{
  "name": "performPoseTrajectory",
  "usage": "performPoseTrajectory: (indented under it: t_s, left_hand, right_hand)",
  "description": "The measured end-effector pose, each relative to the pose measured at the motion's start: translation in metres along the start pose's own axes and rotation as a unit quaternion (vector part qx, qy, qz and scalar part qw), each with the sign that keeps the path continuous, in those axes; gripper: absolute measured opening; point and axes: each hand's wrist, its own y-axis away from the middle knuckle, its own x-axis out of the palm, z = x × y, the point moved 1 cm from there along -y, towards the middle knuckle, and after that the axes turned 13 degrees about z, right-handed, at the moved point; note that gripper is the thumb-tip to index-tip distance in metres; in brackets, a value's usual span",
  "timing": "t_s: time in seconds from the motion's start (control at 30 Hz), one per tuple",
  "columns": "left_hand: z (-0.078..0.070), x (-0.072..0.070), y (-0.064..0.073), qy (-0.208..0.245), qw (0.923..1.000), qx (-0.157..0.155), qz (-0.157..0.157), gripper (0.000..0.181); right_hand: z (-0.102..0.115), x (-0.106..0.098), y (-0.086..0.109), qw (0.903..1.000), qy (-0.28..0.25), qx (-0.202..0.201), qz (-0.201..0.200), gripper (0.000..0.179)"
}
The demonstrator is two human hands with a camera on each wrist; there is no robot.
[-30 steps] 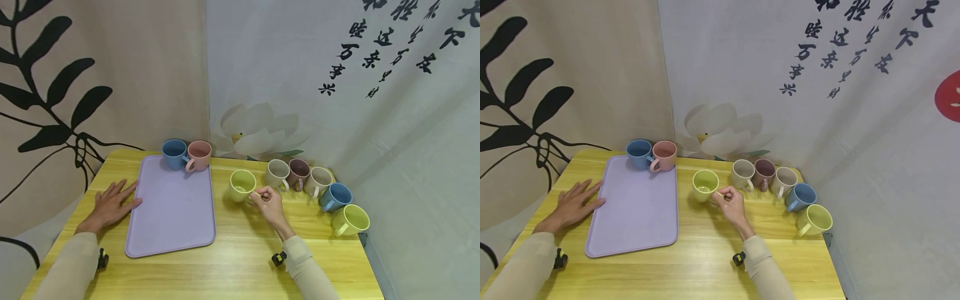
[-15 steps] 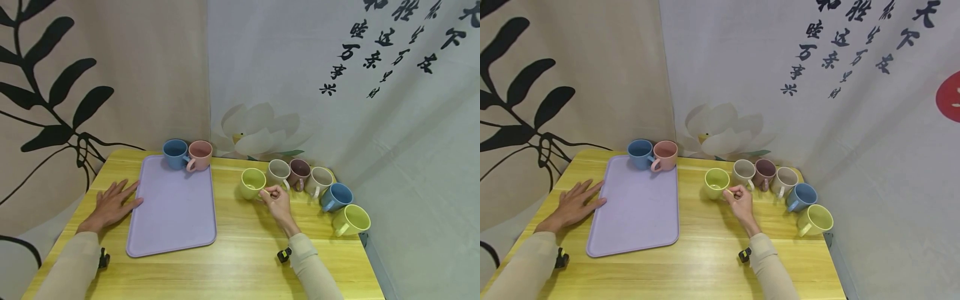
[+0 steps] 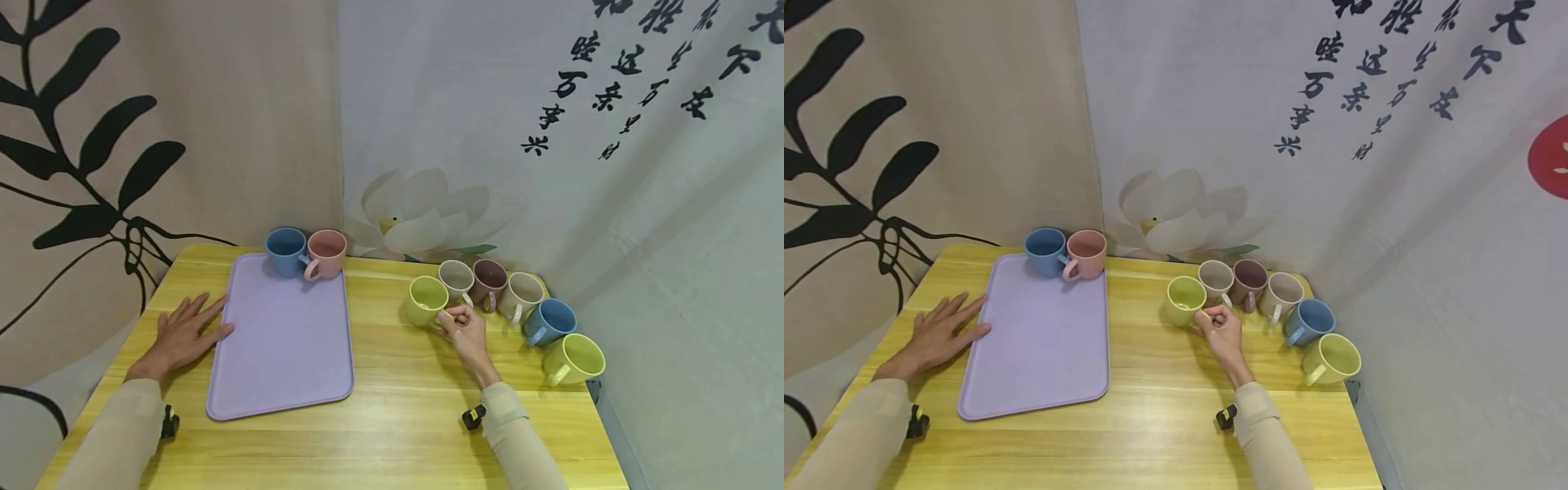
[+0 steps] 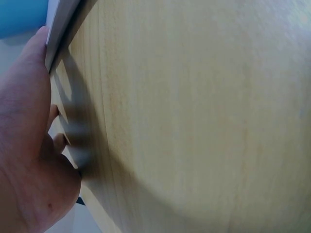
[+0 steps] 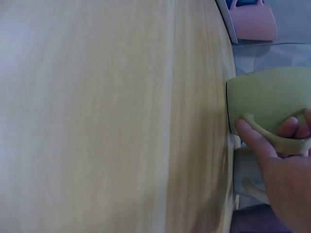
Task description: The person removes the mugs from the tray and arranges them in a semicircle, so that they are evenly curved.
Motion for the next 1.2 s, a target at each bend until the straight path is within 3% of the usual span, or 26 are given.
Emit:
performPoseTrajectory:
  t_s: [0.8,1.2]
  left_hand:
    - [0.000,0.001,0.000,-0.001,1.0000,0.004,-0.004,0.088]
    - [0.000,0.001,0.001,-0.008,0.9999,0.003,-0.007,0.087]
  right_hand:
    - [-0.004,-0.015,0.004,0.9998,0.003,0.003,0.020,0.018]
    - [0.000,-0.020,0.009,0.9976,0.069,0.000,0.009,0.025]
